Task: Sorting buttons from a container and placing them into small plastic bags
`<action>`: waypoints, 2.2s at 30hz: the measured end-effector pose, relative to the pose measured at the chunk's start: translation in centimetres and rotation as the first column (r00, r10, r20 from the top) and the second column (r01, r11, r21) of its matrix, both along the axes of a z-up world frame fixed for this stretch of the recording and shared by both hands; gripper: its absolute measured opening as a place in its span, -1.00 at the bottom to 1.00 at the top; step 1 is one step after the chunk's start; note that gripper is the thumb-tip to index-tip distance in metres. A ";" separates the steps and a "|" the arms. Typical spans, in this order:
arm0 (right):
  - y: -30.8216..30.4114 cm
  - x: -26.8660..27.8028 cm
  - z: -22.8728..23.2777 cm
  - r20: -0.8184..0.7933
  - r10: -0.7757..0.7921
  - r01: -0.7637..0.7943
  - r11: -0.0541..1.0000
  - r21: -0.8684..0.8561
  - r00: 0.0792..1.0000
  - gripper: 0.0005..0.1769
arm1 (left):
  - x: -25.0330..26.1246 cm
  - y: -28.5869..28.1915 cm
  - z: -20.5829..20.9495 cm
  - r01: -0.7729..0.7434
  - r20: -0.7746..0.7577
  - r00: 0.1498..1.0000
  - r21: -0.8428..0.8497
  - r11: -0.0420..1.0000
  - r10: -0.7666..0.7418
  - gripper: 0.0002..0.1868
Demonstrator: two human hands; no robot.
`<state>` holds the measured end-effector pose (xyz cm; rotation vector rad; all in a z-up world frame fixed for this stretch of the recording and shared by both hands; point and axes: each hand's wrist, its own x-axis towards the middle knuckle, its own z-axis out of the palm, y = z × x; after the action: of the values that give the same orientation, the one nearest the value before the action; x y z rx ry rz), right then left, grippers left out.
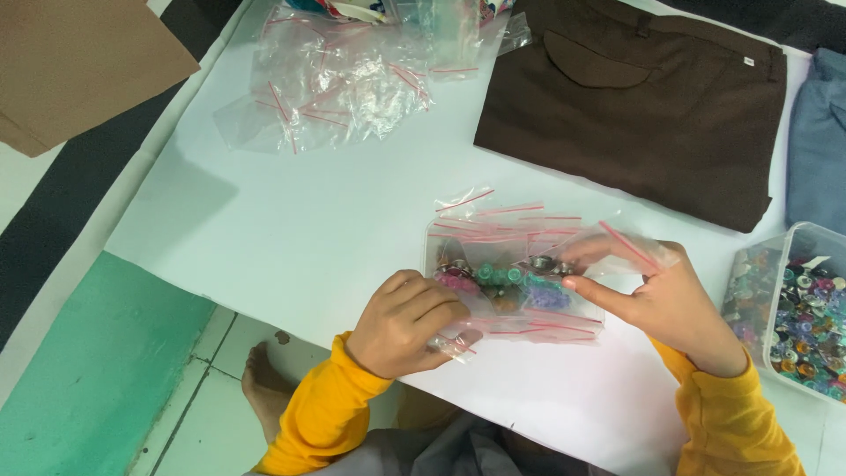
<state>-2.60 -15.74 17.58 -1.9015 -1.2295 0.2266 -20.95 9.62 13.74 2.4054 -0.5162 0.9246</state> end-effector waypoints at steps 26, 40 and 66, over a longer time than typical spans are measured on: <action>7.0 -1.4 3.5 0.015 0.205 -0.128 0.668 -0.733 0.979 -0.84 | -0.5 0.8 -2.6 -0.122 -0.006 0.993 0.007 0.993 0.122 -0.77; 7.6 -1.8 1.3 0.028 0.205 -0.123 0.683 -0.720 0.978 -0.93 | 0.0 0.4 -2.9 -0.100 -0.107 0.989 0.018 0.995 0.101 -0.69; 2.7 -2.0 4.7 -0.218 0.273 -0.349 0.723 -0.596 0.937 -0.39 | 0.2 1.6 -1.1 0.005 -0.212 0.977 -0.114 0.993 -0.030 -0.70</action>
<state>-4.63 -13.00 22.25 -2.1678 -1.5159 1.0358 -20.73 11.21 12.59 2.3573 -0.3931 0.6584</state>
